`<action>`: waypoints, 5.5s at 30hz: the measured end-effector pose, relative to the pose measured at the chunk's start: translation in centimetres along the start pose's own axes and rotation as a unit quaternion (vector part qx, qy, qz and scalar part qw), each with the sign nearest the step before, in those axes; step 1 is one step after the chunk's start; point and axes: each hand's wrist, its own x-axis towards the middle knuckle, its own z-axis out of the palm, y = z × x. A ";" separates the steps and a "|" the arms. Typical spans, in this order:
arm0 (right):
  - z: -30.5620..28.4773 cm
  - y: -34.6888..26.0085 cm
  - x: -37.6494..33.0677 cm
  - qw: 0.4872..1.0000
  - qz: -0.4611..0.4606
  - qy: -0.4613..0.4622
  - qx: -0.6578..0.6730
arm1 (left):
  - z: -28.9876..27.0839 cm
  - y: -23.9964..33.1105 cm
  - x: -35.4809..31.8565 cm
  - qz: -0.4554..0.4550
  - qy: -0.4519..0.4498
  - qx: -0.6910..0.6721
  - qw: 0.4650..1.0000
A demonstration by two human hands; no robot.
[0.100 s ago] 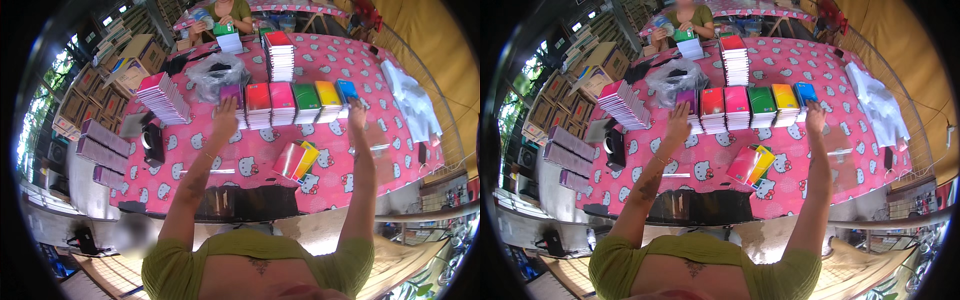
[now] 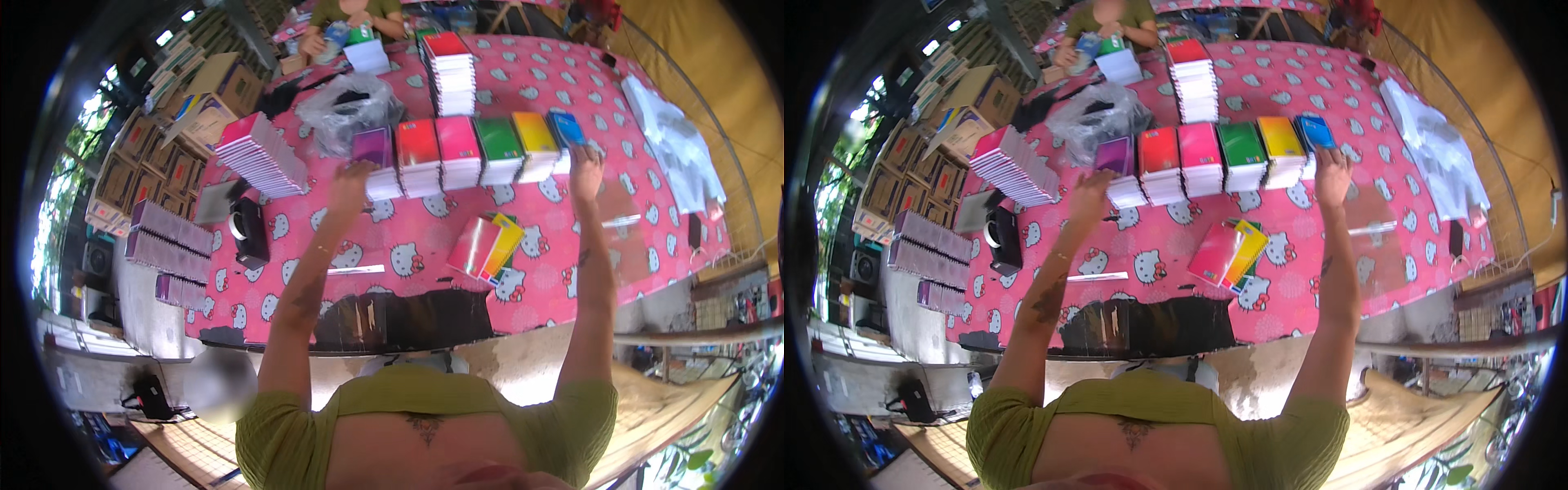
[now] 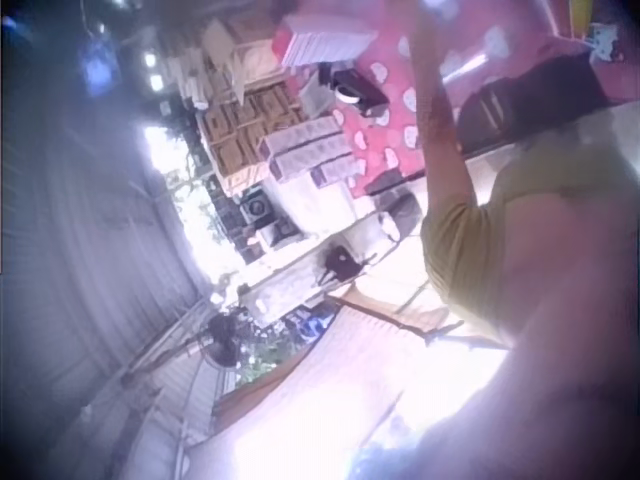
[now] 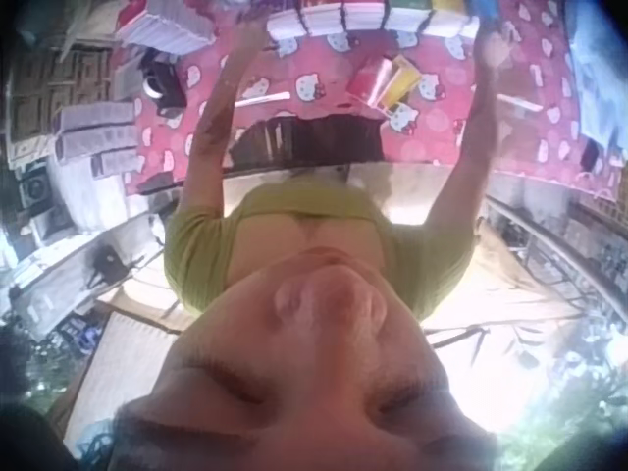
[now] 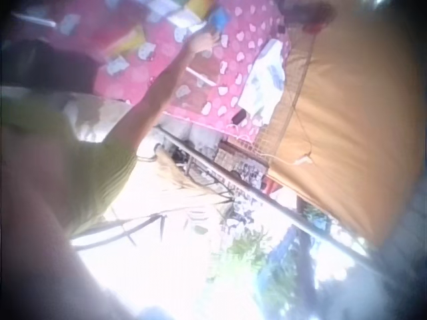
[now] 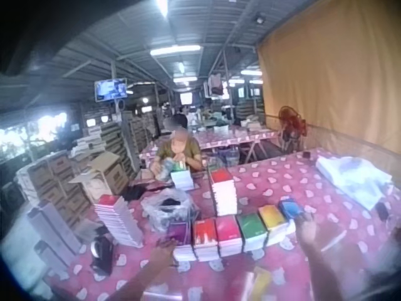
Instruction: The person places small notebooks into plastic bags, folds the tops over, and seals them with tape.
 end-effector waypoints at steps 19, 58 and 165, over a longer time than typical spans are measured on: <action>-5.8 -17.4 -13.2 0.548 0.554 -0.256 0.572 | 7.2 20.0 -2.1 -0.284 -0.290 -0.583 0.704; -4.5 -27.3 -17.3 0.674 0.225 -0.227 0.666 | 4.0 16.8 -9.9 -0.137 -0.069 -0.686 0.711; -7.9 -52.9 -19.9 0.908 -0.247 -0.286 0.183 | -0.1 -9.1 -12.4 -0.082 -0.171 -0.250 0.949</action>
